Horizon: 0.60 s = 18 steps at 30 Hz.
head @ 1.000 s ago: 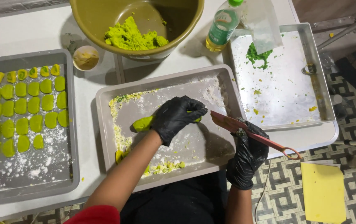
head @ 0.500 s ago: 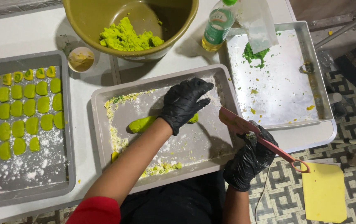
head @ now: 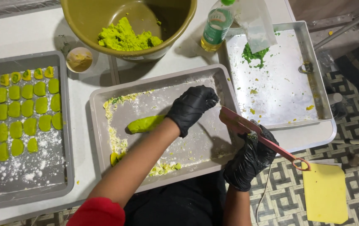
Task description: Cutting a long roll of green dough into small oval pieces using a scraper and arranging them on a tray.
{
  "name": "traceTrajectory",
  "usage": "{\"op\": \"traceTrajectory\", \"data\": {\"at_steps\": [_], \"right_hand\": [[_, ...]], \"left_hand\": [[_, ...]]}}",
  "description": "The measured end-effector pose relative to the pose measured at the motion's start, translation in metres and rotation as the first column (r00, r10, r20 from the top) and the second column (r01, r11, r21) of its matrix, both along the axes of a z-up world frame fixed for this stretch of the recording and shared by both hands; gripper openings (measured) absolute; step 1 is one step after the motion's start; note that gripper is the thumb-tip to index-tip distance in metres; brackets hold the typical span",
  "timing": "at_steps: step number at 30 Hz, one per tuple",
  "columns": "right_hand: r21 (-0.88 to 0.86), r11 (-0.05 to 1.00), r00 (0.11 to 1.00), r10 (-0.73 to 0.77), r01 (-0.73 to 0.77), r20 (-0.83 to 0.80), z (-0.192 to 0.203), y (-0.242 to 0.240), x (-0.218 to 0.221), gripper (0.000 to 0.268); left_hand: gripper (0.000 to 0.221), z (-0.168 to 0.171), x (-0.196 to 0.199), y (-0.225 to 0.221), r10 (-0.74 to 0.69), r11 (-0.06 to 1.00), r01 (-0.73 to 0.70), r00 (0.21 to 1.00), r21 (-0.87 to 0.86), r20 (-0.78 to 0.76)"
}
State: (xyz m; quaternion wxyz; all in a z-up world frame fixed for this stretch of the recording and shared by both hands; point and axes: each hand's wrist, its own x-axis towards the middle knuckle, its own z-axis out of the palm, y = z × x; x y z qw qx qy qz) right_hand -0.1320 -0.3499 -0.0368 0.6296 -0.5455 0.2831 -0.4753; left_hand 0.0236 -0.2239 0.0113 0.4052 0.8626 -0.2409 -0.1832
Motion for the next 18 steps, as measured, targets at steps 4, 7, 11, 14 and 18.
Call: {"op": "traceTrajectory", "data": {"at_steps": [4, 7, 11, 14, 18], "right_hand": [[-0.032, 0.999, 1.000, 0.027, -0.027, -0.006, 0.005, 0.000, 0.000, 0.025], [0.014, 0.999, 0.999, 0.035, -0.035, 0.007, 0.006, 0.002, -0.001, 0.026], [0.017, 0.999, 0.999, 0.051, -0.051, -0.008, 0.009, 0.003, -0.003, 0.021], [0.025, 0.998, 0.998, 0.064, -0.064, -0.008, 0.010, 0.004, 0.000, 0.019], [-0.013, 0.997, 0.997, 0.070, -0.071, -0.016, 0.005, 0.002, 0.000, 0.020]], "left_hand": [[0.013, 0.035, -0.007, 0.025, -0.010, 0.996, 0.001, 0.995, -0.091, -0.095], [0.014, 0.053, -0.018, 0.043, 0.005, 0.998, -0.011, 0.997, -0.069, -0.081], [0.010, 0.044, -0.018, 0.061, 0.027, 0.996, -0.027, 1.000, -0.081, -0.008], [0.009, 0.054, -0.020, 0.074, 0.057, 0.996, -0.056, 0.998, -0.072, 0.008], [0.009, 0.049, -0.021, 0.098, 0.074, 0.997, -0.073, 0.994, -0.020, 0.075]]}}
